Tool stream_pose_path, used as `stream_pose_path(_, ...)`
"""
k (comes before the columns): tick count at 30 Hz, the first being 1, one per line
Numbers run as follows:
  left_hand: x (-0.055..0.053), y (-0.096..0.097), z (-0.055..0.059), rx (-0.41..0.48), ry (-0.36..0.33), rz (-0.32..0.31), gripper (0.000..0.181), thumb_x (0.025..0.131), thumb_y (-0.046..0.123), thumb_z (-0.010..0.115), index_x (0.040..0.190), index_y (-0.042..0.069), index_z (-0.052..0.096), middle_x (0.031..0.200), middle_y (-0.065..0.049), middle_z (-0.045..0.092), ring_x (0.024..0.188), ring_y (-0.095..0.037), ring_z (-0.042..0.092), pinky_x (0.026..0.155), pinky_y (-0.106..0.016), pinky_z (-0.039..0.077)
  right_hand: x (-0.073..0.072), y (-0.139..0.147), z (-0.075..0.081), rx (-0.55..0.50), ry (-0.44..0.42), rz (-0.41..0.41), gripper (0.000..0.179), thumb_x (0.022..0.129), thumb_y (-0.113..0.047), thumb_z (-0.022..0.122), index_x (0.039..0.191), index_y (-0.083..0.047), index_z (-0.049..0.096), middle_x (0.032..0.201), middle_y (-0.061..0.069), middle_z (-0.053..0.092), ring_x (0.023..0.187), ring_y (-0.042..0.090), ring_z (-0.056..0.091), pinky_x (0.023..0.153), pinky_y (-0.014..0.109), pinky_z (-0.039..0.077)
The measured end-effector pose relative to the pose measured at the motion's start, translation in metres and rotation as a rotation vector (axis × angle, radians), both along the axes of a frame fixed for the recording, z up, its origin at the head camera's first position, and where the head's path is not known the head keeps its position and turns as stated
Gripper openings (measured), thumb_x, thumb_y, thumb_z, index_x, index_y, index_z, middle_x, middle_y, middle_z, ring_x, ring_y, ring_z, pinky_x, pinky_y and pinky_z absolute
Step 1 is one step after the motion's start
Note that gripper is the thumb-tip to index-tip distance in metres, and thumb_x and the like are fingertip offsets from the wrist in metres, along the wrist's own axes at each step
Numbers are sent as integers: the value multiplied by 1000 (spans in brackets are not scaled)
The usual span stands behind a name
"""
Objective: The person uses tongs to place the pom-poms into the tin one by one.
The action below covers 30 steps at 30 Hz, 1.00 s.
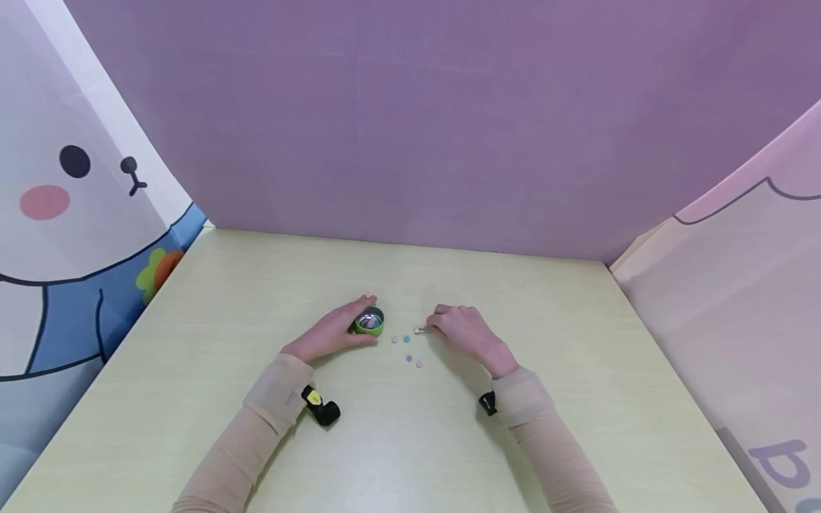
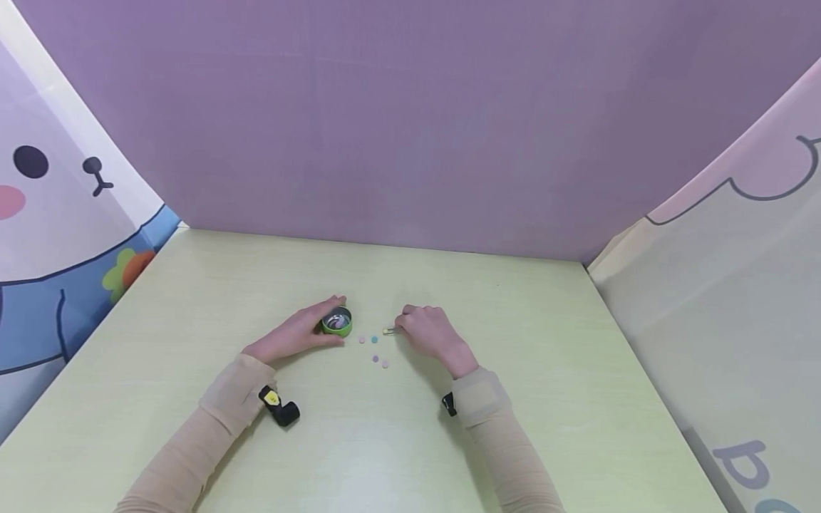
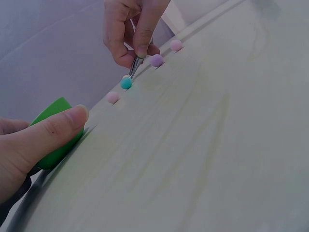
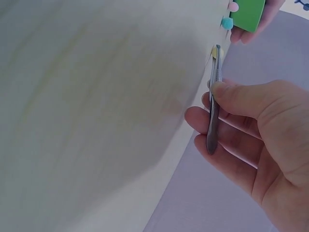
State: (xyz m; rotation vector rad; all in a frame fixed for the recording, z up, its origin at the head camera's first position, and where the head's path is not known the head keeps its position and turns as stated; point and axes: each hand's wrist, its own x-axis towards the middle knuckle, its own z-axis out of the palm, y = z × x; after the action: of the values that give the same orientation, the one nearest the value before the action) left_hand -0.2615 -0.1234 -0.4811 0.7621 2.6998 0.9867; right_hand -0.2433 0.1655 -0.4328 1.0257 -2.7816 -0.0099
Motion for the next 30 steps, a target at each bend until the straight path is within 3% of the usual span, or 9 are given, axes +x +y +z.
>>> stream_pose_path(21, -3, 3, -2, 4, 31, -19, 92, 87, 48, 72, 157, 10, 27, 164, -15, 26, 151, -36, 27, 123, -53, 29, -1, 4, 2, -14, 9, -4, 14, 96, -11, 63, 95, -16, 76, 87, 0, 71, 65, 15, 63, 53, 30, 52)
stream_pose_path(30, -4, 1, -3, 5, 5, -3, 92, 86, 48, 73, 157, 13, 27, 165, -12, 25, 152, -33, 25, 125, -51, 26, -5, -2, 7, -41, 22, 26, 15, 97, -12, 62, 93, -15, 75, 87, 0, 71, 65, 14, 63, 53, 29, 52)
